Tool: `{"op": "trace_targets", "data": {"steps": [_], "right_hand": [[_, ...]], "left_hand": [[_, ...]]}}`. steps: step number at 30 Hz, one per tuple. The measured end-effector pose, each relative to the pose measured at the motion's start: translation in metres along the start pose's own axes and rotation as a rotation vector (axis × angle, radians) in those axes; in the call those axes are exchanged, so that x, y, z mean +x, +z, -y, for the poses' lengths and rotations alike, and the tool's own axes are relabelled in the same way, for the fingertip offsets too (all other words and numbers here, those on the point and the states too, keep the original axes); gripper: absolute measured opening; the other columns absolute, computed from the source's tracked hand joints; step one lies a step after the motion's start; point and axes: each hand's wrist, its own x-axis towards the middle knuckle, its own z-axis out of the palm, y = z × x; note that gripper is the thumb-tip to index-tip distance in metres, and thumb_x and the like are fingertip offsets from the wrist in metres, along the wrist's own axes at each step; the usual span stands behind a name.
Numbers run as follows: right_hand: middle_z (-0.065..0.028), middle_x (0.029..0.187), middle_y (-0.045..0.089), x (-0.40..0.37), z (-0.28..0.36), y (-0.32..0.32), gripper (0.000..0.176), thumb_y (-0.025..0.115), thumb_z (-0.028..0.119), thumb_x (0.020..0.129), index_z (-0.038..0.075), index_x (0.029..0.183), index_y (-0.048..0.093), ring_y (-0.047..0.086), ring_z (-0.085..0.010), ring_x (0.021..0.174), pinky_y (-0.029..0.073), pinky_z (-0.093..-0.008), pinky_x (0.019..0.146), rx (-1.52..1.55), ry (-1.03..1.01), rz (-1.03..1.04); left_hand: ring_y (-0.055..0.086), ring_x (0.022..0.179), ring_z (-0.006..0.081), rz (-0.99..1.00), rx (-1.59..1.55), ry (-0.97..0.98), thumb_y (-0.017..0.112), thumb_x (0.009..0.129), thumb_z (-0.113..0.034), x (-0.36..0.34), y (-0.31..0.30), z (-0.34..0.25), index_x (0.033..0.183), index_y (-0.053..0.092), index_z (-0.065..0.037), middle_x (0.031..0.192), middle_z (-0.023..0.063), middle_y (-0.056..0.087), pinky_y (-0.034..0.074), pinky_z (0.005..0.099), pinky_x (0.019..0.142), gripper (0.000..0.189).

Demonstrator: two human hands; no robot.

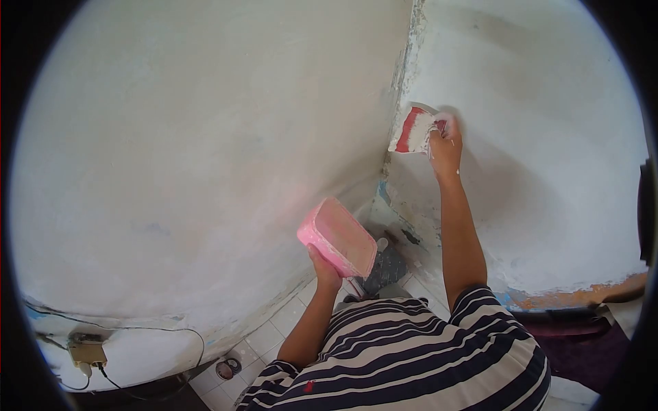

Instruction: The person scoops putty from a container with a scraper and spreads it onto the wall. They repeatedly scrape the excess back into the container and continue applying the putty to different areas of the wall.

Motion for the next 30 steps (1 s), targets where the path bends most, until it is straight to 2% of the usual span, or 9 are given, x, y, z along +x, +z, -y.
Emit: {"op": "trace_targets", "data": {"steps": [2, 4, 8, 10, 13, 17, 20, 25, 30], "right_hand": [[-0.0155, 0.094, 0.067, 0.002, -0.011, -0.004, 0.034, 0.052, 0.008, 0.088, -0.004, 0.119, 0.058, 0.067, -0.0224, 0.083, 0.053, -0.0345, 0.075, -0.021, -0.047, 0.109], [-0.0132, 0.096, 0.066, -0.004, 0.0, -0.008, 0.031, 0.051, 0.009, 0.09, -0.004, 0.117, 0.059, 0.066, -0.0205, 0.084, 0.055, -0.0346, 0.076, 0.259, 0.243, 0.339], [-0.0081, 0.097, 0.063, 0.0, 0.006, -0.01, 0.028, 0.048, 0.014, 0.096, -0.002, 0.116, 0.06, 0.065, -0.0172, 0.086, 0.056, -0.0339, 0.082, 0.434, 0.18, 0.518], [-0.0111, 0.104, 0.065, 0.015, 0.011, -0.013, 0.028, 0.055, 0.01, 0.094, -0.002, 0.118, 0.059, 0.067, -0.0221, 0.102, 0.055, -0.0334, 0.085, 0.218, 0.03, 0.685], [-0.0121, 0.106, 0.065, 0.036, 0.027, -0.017, 0.032, 0.064, 0.005, 0.088, -0.002, 0.118, 0.059, 0.066, -0.0206, 0.104, 0.053, -0.0305, 0.085, -0.134, -0.211, 0.742], [-0.0114, 0.104, 0.067, 0.048, 0.036, -0.009, 0.035, 0.07, 0.004, 0.081, -0.002, 0.114, 0.06, 0.066, -0.0198, 0.099, 0.054, -0.0329, 0.081, 0.013, -0.091, 0.779], [-0.0111, 0.1, 0.068, 0.06, 0.021, -0.008, 0.03, 0.071, 0.004, 0.08, -0.001, 0.108, 0.062, 0.066, -0.018, 0.094, 0.053, -0.0305, 0.079, -0.252, -0.352, 0.668], [-0.0119, 0.093, 0.067, 0.063, 0.015, 0.0, 0.023, 0.068, -0.002, 0.077, -0.003, 0.099, 0.06, 0.068, -0.0184, 0.086, 0.055, -0.0291, 0.074, -0.085, -0.066, 0.587], [-0.0131, 0.089, 0.066, 0.064, 0.009, 0.003, 0.017, 0.06, -0.005, 0.079, -0.003, 0.096, 0.059, 0.068, -0.0213, 0.085, 0.059, -0.0343, 0.075, 0.168, 0.0, 0.597]], "left_hand": [[0.041, 0.138, 0.0289, 0.032, 0.022, 0.008, 0.026, 0.102, -0.063, -0.003, 0.0, 0.001, 0.15, 0.03, -0.006, 0.15, 0.0129, 0.042, 0.031, 0.0422, 0.115, 0.075], [0.041, 0.137, 0.0287, 0.022, 0.021, 0.008, 0.027, 0.102, -0.063, -0.002, -0.004, 0.004, 0.15, 0.03, -0.005, 0.15, 0.0131, 0.042, 0.031, 0.0421, 0.115, 0.075], [0.041, 0.137, 0.0285, 0.041, 0.04, 0.022, 0.027, 0.103, -0.062, -0.001, -0.012, 0.009, 0.151, 0.029, -0.004, 0.149, 0.0137, 0.042, 0.031, 0.0419, 0.115, 0.075], [0.042, 0.136, 0.0284, 0.013, 0.044, 0.031, 0.027, 0.103, -0.062, -0.004, -0.009, 0.006, 0.15, 0.029, -0.004, 0.149, 0.0137, 0.042, 0.031, 0.0418, 0.115, 0.075], [0.042, 0.136, 0.0282, 0.003, 0.027, 0.036, 0.027, 0.103, -0.061, -0.003, -0.016, 0.01, 0.15, 0.029, -0.004, 0.148, 0.0138, 0.043, 0.032, 0.0416, 0.114, 0.074], [0.043, 0.135, 0.0277, 0.044, 0.0, 0.06, 0.027, 0.104, -0.06, -0.003, -0.022, 0.013, 0.149, 0.029, -0.004, 0.147, 0.0137, 0.044, 0.033, 0.0415, 0.114, 0.072], [0.044, 0.134, 0.0276, 0.0, -0.004, 0.054, 0.028, 0.104, -0.059, -0.001, -0.027, 0.016, 0.149, 0.029, -0.004, 0.146, 0.0137, 0.044, 0.033, 0.0416, 0.114, 0.071], [0.043, 0.134, 0.0273, 0.001, -0.02, 0.069, 0.028, 0.104, -0.058, -0.001, -0.028, 0.019, 0.149, 0.029, -0.004, 0.146, 0.0136, 0.044, 0.033, 0.0413, 0.114, 0.07], [0.043, 0.134, 0.027, -0.03, 0.018, 0.09, 0.029, 0.104, -0.058, -0.004, -0.027, 0.021, 0.149, 0.03, -0.004, 0.146, 0.0135, 0.044, 0.033, 0.0409, 0.114, 0.07]]}}
